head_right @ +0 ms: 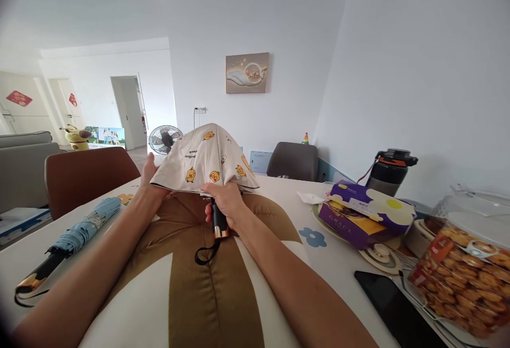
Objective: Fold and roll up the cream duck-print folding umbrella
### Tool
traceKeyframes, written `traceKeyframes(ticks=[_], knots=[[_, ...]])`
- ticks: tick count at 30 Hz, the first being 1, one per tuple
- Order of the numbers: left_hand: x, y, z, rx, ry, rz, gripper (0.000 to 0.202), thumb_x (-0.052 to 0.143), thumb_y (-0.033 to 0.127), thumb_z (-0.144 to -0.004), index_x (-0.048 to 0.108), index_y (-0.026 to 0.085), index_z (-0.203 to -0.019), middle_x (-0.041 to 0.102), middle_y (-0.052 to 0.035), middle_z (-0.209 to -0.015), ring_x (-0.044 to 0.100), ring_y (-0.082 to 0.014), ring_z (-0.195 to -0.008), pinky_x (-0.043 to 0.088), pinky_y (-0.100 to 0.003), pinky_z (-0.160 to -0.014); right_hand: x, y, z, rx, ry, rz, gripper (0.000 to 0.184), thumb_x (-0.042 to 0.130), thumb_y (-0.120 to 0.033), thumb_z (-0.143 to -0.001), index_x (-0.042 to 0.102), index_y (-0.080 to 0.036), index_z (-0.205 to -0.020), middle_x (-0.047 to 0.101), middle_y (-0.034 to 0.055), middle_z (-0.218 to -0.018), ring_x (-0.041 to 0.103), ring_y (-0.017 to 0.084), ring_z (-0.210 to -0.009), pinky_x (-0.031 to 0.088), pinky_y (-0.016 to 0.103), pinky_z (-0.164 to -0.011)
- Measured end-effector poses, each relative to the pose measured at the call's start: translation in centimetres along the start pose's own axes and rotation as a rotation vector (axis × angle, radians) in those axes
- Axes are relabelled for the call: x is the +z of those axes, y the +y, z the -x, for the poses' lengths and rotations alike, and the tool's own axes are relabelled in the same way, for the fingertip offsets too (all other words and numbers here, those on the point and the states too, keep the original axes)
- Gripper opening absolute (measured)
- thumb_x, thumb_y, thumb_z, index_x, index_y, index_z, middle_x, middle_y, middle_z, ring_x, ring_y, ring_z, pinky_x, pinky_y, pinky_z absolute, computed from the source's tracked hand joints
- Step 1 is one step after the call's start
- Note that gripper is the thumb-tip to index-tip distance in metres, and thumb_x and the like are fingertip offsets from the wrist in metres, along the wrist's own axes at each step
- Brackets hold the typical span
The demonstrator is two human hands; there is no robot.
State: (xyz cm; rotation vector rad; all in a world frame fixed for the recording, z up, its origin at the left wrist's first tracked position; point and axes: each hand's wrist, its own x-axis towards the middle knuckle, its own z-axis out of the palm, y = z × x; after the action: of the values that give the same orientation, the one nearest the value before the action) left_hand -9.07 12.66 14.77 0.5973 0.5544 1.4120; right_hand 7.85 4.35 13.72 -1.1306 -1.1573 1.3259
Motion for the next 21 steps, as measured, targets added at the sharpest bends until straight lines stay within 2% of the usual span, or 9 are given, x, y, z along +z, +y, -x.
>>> traceKeyframes(ticks=[2,3,6,9,12,16,18,20,21], knots=[[-0.6,0.8,0.3,0.02,0.01,-0.031,0.062,0.037,0.067,-0.082,0.063,0.013,-0.095,0.064,-0.0088,-0.065,0.065,-0.0227,-0.067,0.055,-0.03,-0.059,0.0,0.1,0.1,-0.001,0.0,0.024,0.017,0.062,-0.024,-0.076,0.049,-0.016,-0.069,0.047,-0.0028,-0.035,0.046,0.013,-0.029,0.042,0.023,-0.027],[-0.7,1.0,0.4,0.015,0.001,-0.068,0.056,0.044,0.063,-0.08,0.063,0.013,-0.095,0.065,-0.0096,-0.066,0.066,-0.0235,-0.067,0.055,-0.031,-0.059,-0.1,0.2,0.2,0.001,-0.005,0.031,0.017,0.062,-0.024,-0.076,0.049,-0.016,-0.07,0.047,-0.0028,-0.035,0.047,0.014,-0.029,0.042,0.024,-0.027],[-0.7,0.9,0.3,0.0,0.009,-0.207,0.028,0.063,0.033,-0.075,0.064,0.012,-0.093,0.066,-0.0079,-0.068,0.065,-0.0205,-0.062,0.055,-0.03,-0.06,-0.3,0.3,0.1,0.023,-0.006,0.032,0.018,0.064,-0.026,-0.076,0.05,-0.016,-0.072,0.047,-0.0041,-0.035,0.047,0.014,-0.029,0.043,0.024,-0.026],[-0.4,-0.1,-0.3,0.13,0.15,-0.354,0.019,0.069,0.017,-0.064,0.063,0.011,-0.082,0.064,-0.005,-0.064,0.06,-0.016,-0.054,0.052,-0.028,-0.056,-0.6,0.4,0.2,0.043,-0.017,-0.034,0.02,0.065,-0.026,-0.076,0.049,-0.015,-0.07,0.047,-0.0046,-0.039,0.045,0.012,-0.029,0.041,0.024,-0.025],[0.1,-1.8,-1.0,0.29,0.211,-0.553,0.016,0.07,0.021,-0.061,0.062,0.012,-0.072,0.061,-0.0024,-0.06,0.055,-0.0138,-0.051,0.047,-0.026,-0.051,-0.7,0.5,0.6,0.055,-0.163,-0.176,0.022,0.063,-0.028,-0.079,0.049,-0.015,-0.07,0.047,-0.0053,-0.046,0.042,0.008,-0.029,0.041,0.021,-0.026],[1.2,-3.8,-1.2,0.453,0.127,-0.81,0.014,0.067,0.023,-0.06,0.06,0.013,-0.066,0.058,0.0002,-0.059,0.05,-0.0118,-0.053,0.042,-0.025,-0.053,-0.7,0.6,1.1,0.028,-0.378,-0.232,0.026,0.069,-0.031,-0.075,0.05,-0.014,-0.07,0.049,-0.0057,-0.052,0.042,0.006,-0.031,0.042,0.021,-0.027],[1.4,-4.0,-1.2,0.459,0.11,-0.818,0.015,0.066,0.025,-0.061,0.058,0.014,-0.068,0.058,-0.0008,-0.063,0.052,-0.013,-0.059,0.043,-0.026,-0.056,-0.7,0.7,1.2,0.001,-0.387,-0.247,0.027,0.071,-0.032,-0.072,0.05,-0.014,-0.071,0.049,-0.0059,-0.053,0.042,0.006,-0.031,0.042,0.021,-0.027],[1.6,-3.6,-1.0,0.512,0.211,-0.795,0.018,0.065,0.025,-0.063,0.057,0.014,-0.075,0.059,-0.0019,-0.071,0.055,-0.0145,-0.066,0.046,-0.028,-0.063,-0.8,0.8,1.0,-0.032,-0.347,-0.281,0.028,0.072,-0.032,-0.071,0.051,-0.014,-0.071,0.048,-0.0062,-0.053,0.042,0.006,-0.032,0.042,0.021,-0.027],[1.7,-3.4,-0.8,0.598,0.288,-0.792,0.02,0.064,0.022,-0.064,0.056,0.015,-0.08,0.059,-0.0022,-0.075,0.056,-0.0148,-0.071,0.047,-0.029,-0.068,-0.8,0.8,0.9,-0.046,-0.318,-0.292,0.027,0.071,-0.032,-0.071,0.051,-0.014,-0.07,0.048,-0.0061,-0.053,0.042,0.006,-0.032,0.042,0.021,-0.027]])
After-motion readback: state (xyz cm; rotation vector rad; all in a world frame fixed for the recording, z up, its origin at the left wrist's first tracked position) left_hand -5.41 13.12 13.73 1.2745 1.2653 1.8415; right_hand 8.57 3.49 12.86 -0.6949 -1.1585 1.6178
